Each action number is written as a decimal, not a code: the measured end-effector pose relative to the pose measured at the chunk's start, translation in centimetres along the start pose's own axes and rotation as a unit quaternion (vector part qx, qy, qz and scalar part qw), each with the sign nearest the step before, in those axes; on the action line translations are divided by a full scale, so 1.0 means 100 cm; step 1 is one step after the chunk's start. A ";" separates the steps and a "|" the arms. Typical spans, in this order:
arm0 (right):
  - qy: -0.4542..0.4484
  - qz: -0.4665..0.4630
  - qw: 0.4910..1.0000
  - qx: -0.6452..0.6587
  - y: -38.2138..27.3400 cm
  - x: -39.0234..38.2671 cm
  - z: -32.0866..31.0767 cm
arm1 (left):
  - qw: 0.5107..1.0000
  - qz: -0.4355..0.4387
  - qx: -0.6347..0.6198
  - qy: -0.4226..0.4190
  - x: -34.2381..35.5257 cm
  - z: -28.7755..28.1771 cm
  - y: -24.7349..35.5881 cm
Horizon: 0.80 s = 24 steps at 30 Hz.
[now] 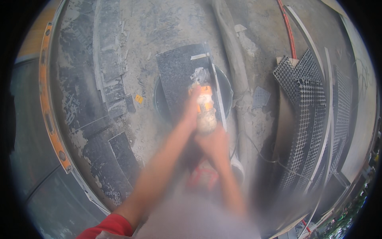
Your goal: The person uses an angle grinder to cut a dark rectangular tile resting on a bucket. They hold the tile with their left hand and guide the grinder with their right hand along a marked line, then briefly lift the grinder to inspect the cut.
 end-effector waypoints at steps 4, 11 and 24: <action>0.002 -0.003 1.000 0.000 0.000 0.000 0.000 | 1.000 0.012 0.018 -0.007 0.000 0.001 0.001; -0.006 -0.009 1.000 0.003 -0.016 0.015 0.002 | 1.000 0.013 0.026 0.002 0.018 0.007 0.017; -0.012 0.006 1.000 0.001 -0.014 0.009 0.000 | 0.999 0.000 0.032 0.017 0.010 0.002 0.011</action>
Point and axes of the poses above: each hand's wrist, its own x-axis towards the middle knuckle, its own z-axis out of the palm, y = z × x, the point moved 7 cm from there along x, towards the middle knuckle, and after that the axes turned 8 degrees about y, right-handed, at the moved point
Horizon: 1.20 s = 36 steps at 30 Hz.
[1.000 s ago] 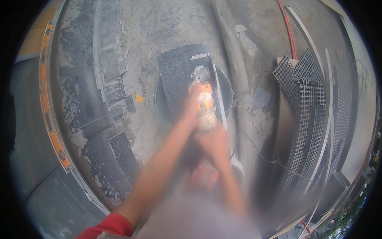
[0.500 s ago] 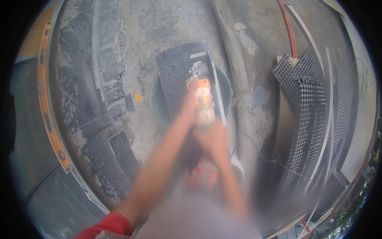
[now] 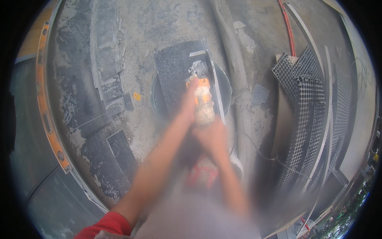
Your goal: The person uses an angle grinder to cut a dark rectangular tile resting on a bucket. They hold the tile with their left hand and guide the grinder with their right hand along a marked line, then briefly lift the grinder to inspect the cut.
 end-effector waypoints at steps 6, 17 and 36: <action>0.010 -0.010 1.000 0.005 0.009 -0.004 0.002 | 1.000 0.012 -0.014 -0.008 -0.003 -0.003 -0.007; 0.007 0.011 1.000 0.001 0.012 -0.010 0.001 | 1.000 0.007 -0.009 -0.018 -0.009 -0.004 -0.014; -0.004 0.005 1.000 -0.001 0.000 0.004 0.001 | 1.000 -0.005 -0.003 0.002 0.004 0.004 0.002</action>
Point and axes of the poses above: each hand's wrist, its own x-axis towards the middle knuckle, its own z-axis out of the palm, y = z × x, the point moved 7 cm from there along x, towards the middle knuckle, and after that the axes turned 8 degrees about y, right-handed, at the moved point
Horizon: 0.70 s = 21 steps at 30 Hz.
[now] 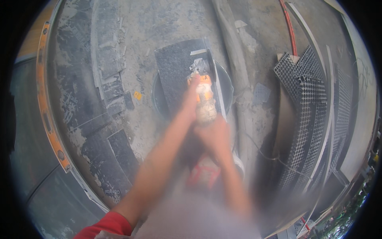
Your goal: The person uses an angle grinder to cut a dark rectangular tile resting on a bucket. They hold the tile with their left hand and guide the grinder with their right hand along a marked line, then briefly lift the grinder to inspect the cut.
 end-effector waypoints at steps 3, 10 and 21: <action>-0.001 0.000 1.000 0.009 0.000 -0.003 -0.002 | 1.000 0.017 0.013 -0.005 0.001 -0.001 -0.003; 0.005 0.002 1.000 -0.008 0.013 -0.006 0.002 | 1.000 0.022 0.004 0.001 -0.001 -0.007 -0.012; 0.001 -0.005 1.000 0.002 0.016 -0.015 0.000 | 1.000 0.007 -0.013 -0.006 -0.017 -0.010 -0.017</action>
Point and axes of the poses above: each hand's wrist, its own x-axis towards the middle knuckle, its own z-axis out of the palm, y = z × x, the point moved 7 cm from there along x, towards the middle knuckle, and after that the axes turned 8 degrees about y, right-handed, at the moved point
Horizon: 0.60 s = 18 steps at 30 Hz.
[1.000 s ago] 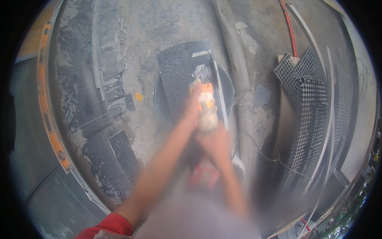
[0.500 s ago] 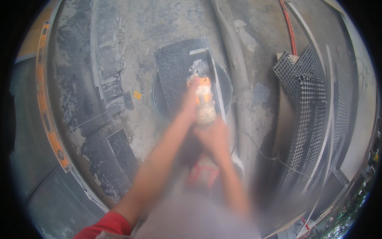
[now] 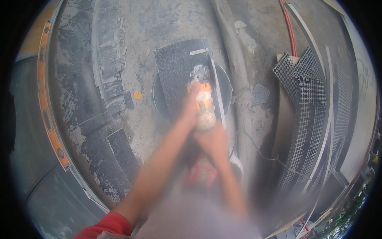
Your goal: The person uses an angle grinder to cut a dark rectangular tile resting on a bucket. They hold the tile with their left hand and guide the grinder with their right hand along a marked line, then briefly lift the grinder to inspect the cut.
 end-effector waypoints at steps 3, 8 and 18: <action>0.006 -0.006 1.000 0.001 0.001 -0.002 -0.001 | 1.000 -0.001 0.001 -0.007 -0.001 0.000 -0.002; 0.009 -0.006 1.000 0.008 0.003 -0.004 -0.002 | 1.000 0.006 -0.001 -0.010 0.000 -0.001 -0.006; 0.010 -0.008 1.000 -0.010 0.000 0.001 0.000 | 1.000 0.002 -0.010 -0.009 0.003 0.003 0.001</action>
Point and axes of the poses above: each hand's wrist, its own x-axis towards the middle knuckle, its own z-axis out of the palm, y = z × x, the point moved 7 cm from there along x, towards the middle knuckle, and after that the axes turned 8 degrees about y, right-handed, at the moved point
